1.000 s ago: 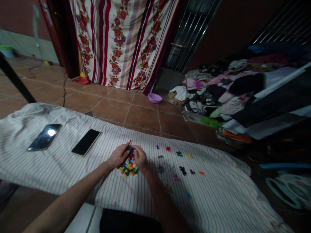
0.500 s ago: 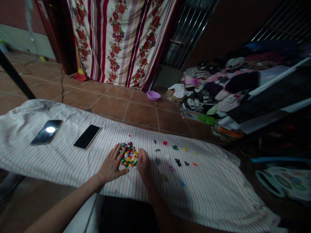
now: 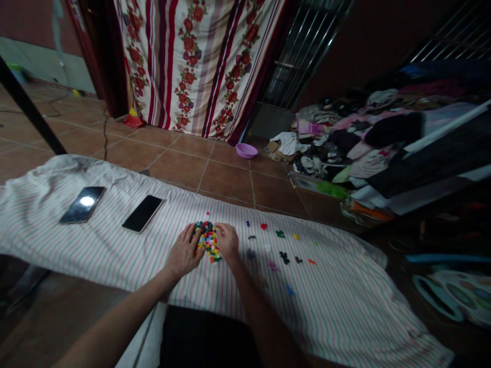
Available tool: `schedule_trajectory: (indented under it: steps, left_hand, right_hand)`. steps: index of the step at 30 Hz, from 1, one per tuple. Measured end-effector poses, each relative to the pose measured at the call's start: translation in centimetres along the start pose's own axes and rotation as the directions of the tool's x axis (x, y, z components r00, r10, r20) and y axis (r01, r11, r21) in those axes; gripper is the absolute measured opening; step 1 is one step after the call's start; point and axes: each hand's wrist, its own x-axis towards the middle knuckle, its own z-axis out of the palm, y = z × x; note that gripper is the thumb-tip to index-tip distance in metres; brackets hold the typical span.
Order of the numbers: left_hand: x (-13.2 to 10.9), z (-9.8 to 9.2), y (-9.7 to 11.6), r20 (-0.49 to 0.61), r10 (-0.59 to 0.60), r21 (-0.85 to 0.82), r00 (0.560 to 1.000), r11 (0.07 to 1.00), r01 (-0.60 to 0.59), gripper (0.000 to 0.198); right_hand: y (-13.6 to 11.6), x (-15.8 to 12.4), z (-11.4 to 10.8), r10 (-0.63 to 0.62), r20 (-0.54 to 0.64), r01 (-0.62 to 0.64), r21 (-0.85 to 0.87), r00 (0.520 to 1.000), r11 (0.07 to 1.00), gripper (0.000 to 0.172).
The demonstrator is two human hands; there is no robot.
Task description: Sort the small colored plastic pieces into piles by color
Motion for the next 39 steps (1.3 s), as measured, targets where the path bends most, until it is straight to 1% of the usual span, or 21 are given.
schedule_trajectory:
  steps: [2, 5, 8, 10, 12, 14, 16, 17, 20, 22, 25, 29, 31, 33, 36, 39]
  left_hand:
    - [0.1, -0.2, 0.1, -0.009, 0.005, 0.020, 1.000, 1.000, -0.004, 0.053]
    - [0.1, -0.3, 0.3, -0.023, 0.013, 0.066, 1.000, 0.998, -0.012, 0.051]
    - [0.2, -0.4, 0.4, -0.015, 0.022, 0.092, 1.000, 0.996, -0.021, 0.051]
    - [0.3, -0.6, 0.5, -0.004, 0.024, 0.098, 1.000, 0.995, -0.023, 0.049]
    - [0.4, -0.9, 0.6, 0.001, 0.027, 0.101, 1.000, 0.995, -0.027, 0.048]
    - [0.4, -1.1, 0.7, -0.001, 0.031, 0.108, 1.000, 0.994, -0.031, 0.047]
    - [0.5, -1.2, 0.8, -0.003, 0.039, 0.114, 0.999, 0.993, -0.038, 0.047]
    - [0.5, -1.3, 0.8, -0.002, 0.045, 0.115, 0.999, 0.992, -0.045, 0.047]
    - [0.4, -1.3, 0.9, 0.006, 0.060, 0.117, 0.998, 0.991, -0.060, 0.046]
    - [0.4, -1.3, 0.9, 0.011, 0.061, 0.131, 0.998, 0.989, -0.062, 0.047]
    - [0.4, -1.3, 0.8, 0.006, 0.068, 0.151, 0.998, 0.986, -0.068, 0.050]
    - [0.4, -1.0, 0.6, -0.013, 0.048, 0.136, 0.999, 0.990, -0.045, 0.053]
    - [0.3, -0.9, 0.6, -0.023, 0.036, 0.131, 0.999, 0.991, -0.032, 0.052]
    - [0.3, -0.8, 0.6, -0.031, 0.035, 0.138, 0.999, 0.990, -0.030, 0.052]
    - [0.2, -0.6, 0.5, -0.037, 0.046, 0.161, 0.998, 0.986, -0.039, 0.051]
    - [0.2, -0.5, 0.5, -0.030, 0.041, 0.182, 0.999, 0.983, -0.035, 0.052]
  right_hand:
    - [-0.4, 1.3, 0.0, 0.029, 0.100, -0.019, -0.099, 0.995, 0.995, 0.026]
    - [-0.8, 2.6, 0.4, 0.048, 0.235, -0.002, -0.192, 0.971, 0.981, 0.025]
    - [-0.8, 3.4, 0.8, 0.068, 0.281, 0.002, -0.239, 0.957, 0.971, 0.025]
    - [-0.5, 3.6, 1.0, 0.091, 0.272, -0.024, -0.240, 0.958, 0.971, 0.025]
    - [0.0, 3.7, 1.0, 0.107, 0.238, -0.053, -0.222, 0.965, 0.974, 0.026]
    - [0.4, 3.6, 0.9, 0.087, 0.196, -0.049, -0.191, 0.977, 0.980, 0.028]
    - [0.6, 3.4, 0.8, 0.027, 0.172, -0.001, -0.149, 0.985, 0.989, 0.028]
    - [0.6, 3.3, 0.9, -0.019, 0.178, 0.042, -0.128, 0.984, 0.991, 0.027]
    - [0.6, 3.0, 1.2, -0.165, 0.232, 0.190, -0.092, 0.959, 0.977, 0.021]
    - [0.8, 3.0, 1.5, -0.214, 0.242, 0.241, -0.088, 0.947, 0.967, 0.018]
    - [1.5, 3.3, 1.8, -0.196, 0.186, 0.213, -0.071, 0.963, 0.975, 0.023]
    - [2.6, 3.1, 1.3, -0.130, 0.117, 0.139, -0.068, 0.985, 0.988, 0.027]
    - [2.7, 2.4, 0.9, -0.140, 0.090, 0.149, -0.094, 0.986, 0.984, 0.028]
    - [2.4, 1.0, 0.8, -0.207, 0.079, 0.215, -0.114, 0.975, 0.970, 0.030]
    - [1.5, -1.3, 1.2, -0.338, 0.130, 0.356, -0.157, 0.932, 0.921, 0.034]
    - [0.8, -3.1, 1.8, -0.378, 0.190, 0.416, -0.233, 0.906, 0.879, 0.042]
